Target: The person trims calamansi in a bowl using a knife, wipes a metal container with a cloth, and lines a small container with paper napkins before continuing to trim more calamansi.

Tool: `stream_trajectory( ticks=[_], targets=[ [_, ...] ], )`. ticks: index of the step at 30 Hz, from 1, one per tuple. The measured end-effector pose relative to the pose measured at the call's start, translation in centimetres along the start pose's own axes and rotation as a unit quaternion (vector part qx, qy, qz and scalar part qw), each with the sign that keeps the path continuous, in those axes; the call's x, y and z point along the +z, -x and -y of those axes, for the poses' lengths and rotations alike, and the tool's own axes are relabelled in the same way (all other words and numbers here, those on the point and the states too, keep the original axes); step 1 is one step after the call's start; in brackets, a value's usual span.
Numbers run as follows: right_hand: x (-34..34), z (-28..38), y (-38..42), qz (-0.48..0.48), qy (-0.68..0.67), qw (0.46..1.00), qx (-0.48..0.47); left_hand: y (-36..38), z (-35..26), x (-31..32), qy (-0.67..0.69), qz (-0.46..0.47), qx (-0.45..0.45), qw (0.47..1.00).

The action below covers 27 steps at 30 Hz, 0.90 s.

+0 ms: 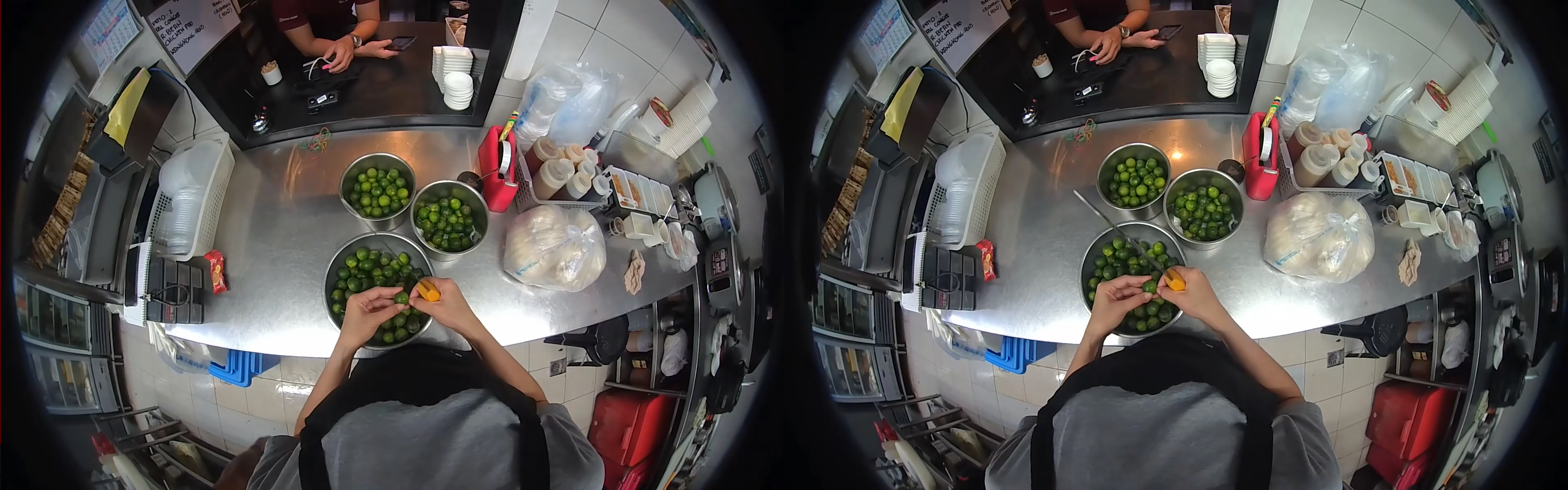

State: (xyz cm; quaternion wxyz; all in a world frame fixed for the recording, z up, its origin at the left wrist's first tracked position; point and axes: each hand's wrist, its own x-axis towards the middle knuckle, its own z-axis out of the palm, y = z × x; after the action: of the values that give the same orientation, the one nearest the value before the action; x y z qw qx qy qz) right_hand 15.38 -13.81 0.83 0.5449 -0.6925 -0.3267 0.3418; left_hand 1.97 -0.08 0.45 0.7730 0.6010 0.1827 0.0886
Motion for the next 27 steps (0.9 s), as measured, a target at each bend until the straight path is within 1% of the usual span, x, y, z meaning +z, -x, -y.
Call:
stream_trajectory(
  ticks=[3, 6, 7, 9, 10, 12, 13, 16, 17, 19, 20, 23, 27],
  targets=[
    [0.1, 0.0, 0.0, -0.023, 0.012, 1.000, -0.008, 0.3, 0.0, 0.9, -0.034, -0.055, 0.006, 0.998],
    [0.6, 0.3, 0.0, -0.036, 0.020, 0.999, -0.024, 0.3, 0.9, 1.3, -0.138, -0.124, 0.060, 0.981],
    [0.7, 0.4, 0.0, -0.039, 0.021, 0.999, -0.030, 0.3, 1.0, 1.3, -0.114, -0.129, 0.047, 0.984],
    [0.5, 0.9, -0.1, -0.072, 0.141, 0.987, -0.010, 0.3, 0.9, 1.1, -0.066, -0.136, 0.024, 0.988],
    [0.4, 1.1, -0.2, -0.089, 0.201, 0.976, -0.001, 0.2, 0.8, 0.9, -0.009, -0.142, 0.012, 0.990],
    [0.2, 0.0, -0.4, -0.106, 0.259, 0.960, -0.033, 0.1, 0.6, 0.2, 0.104, -0.152, -0.012, 0.983],
    [0.2, -0.4, -0.6, -0.114, 0.287, 0.950, -0.049, 0.3, 0.1, 0.0, 0.176, -0.142, -0.046, 0.973],
    [0.4, 0.3, -0.2, -0.075, 0.266, 0.960, -0.047, 0.4, 1.5, -0.9, 0.306, -0.140, -0.062, 0.940],
    [0.4, 1.2, 0.0, -0.059, 0.267, 0.961, -0.048, 0.3, 3.3, -2.0, 0.300, -0.120, -0.068, 0.944],
    [0.3, 2.7, 0.5, -0.028, 0.268, 0.962, -0.050, 0.3, 3.1, -1.4, 0.321, -0.144, -0.063, 0.934],
    [0.4, 2.7, 0.4, -0.035, 0.275, 0.959, -0.062, 0.3, 3.0, -1.2, 0.330, -0.155, -0.062, 0.929],
    [0.6, 2.6, 0.4, -0.050, 0.293, 0.951, -0.091, 0.2, 2.9, -1.1, 0.356, -0.109, -0.046, 0.927],
    [0.4, 2.7, 0.3, -0.049, 0.298, 0.947, -0.110, 0.2, 2.2, -0.6, 0.331, -0.112, -0.032, 0.936]
  ],
)
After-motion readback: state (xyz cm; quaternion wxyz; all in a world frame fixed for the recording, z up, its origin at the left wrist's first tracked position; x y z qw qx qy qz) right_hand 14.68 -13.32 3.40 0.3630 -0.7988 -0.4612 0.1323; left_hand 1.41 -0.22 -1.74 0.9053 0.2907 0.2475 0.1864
